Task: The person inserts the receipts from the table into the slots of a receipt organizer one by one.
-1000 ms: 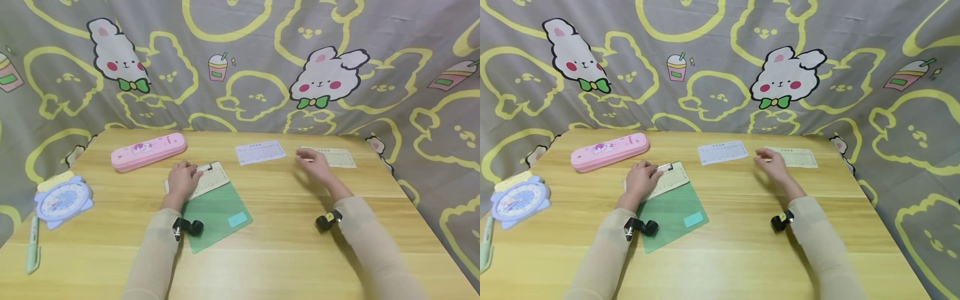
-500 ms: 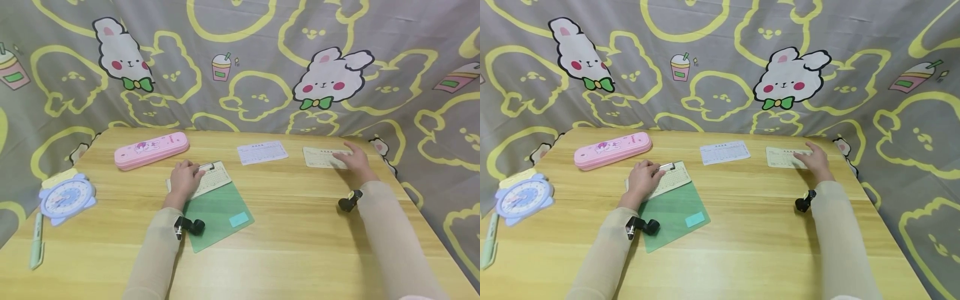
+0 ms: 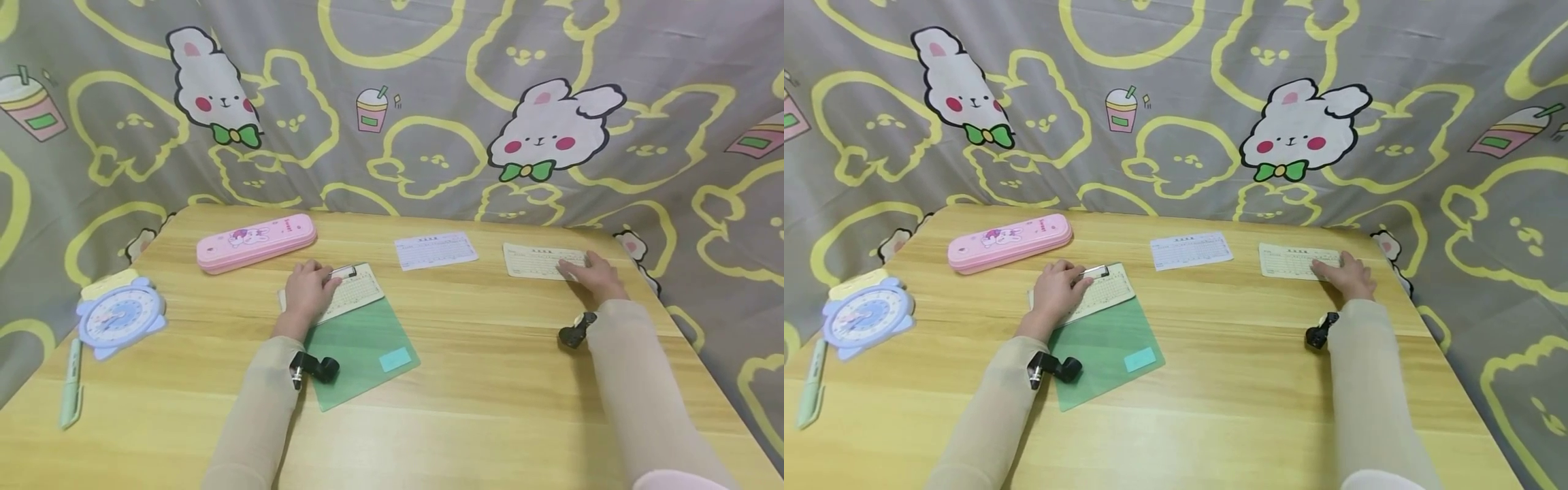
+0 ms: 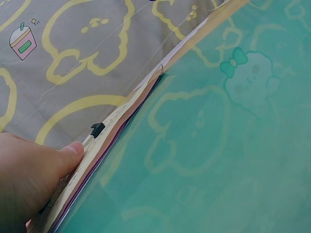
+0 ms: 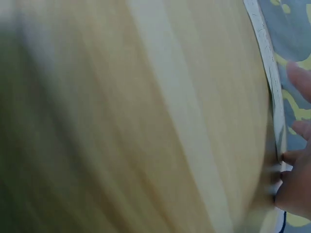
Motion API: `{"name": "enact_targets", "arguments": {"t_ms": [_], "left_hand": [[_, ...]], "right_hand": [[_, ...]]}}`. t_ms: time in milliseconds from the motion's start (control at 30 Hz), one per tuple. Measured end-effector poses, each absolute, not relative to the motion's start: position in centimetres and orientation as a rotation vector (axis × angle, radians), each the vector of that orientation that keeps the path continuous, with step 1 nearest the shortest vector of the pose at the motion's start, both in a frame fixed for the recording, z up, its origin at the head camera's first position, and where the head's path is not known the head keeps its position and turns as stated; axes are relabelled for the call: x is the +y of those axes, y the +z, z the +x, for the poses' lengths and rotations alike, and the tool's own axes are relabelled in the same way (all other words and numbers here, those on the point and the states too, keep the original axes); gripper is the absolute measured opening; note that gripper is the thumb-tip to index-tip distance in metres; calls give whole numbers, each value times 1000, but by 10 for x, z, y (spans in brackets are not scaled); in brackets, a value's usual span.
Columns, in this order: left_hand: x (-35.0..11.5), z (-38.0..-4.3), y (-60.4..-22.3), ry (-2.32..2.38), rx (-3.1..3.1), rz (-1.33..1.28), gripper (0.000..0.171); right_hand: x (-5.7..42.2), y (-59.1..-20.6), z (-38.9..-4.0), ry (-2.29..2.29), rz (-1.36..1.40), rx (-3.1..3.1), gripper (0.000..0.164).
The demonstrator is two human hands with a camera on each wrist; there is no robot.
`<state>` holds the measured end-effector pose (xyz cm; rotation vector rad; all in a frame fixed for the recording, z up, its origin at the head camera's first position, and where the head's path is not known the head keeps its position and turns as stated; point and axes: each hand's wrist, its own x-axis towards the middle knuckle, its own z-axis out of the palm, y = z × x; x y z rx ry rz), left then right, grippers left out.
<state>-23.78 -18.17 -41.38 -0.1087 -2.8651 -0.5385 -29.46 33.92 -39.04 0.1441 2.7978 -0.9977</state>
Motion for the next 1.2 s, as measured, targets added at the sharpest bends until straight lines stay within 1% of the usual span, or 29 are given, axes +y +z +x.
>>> {"name": "enact_targets", "arguments": {"t_ms": [267, 633, 833, 967, 1100, 1200], "left_hand": [[-181, -238, -415, -552, -2852, -114, 41], [-179, -237, -416, -541, -2843, -120, 41], [-180, -236, -415, -541, -2846, -124, 41], [-181, -236, -415, -547, -2840, -117, 41], [-182, -236, -415, -560, -2827, -117, 41], [-182, -236, -415, -567, -2823, -116, 40]], "right_hand": [[340, -397, -294, -809, 168, 2860, 96], [340, -395, -291, -804, 208, 2835, 94], [338, -398, -291, -777, 216, 2921, 86], [334, -400, -290, -803, 271, 2955, 81], [329, -398, -288, -797, 331, 2969, 81], [327, -396, -289, -742, 316, 3020, 78]]}}
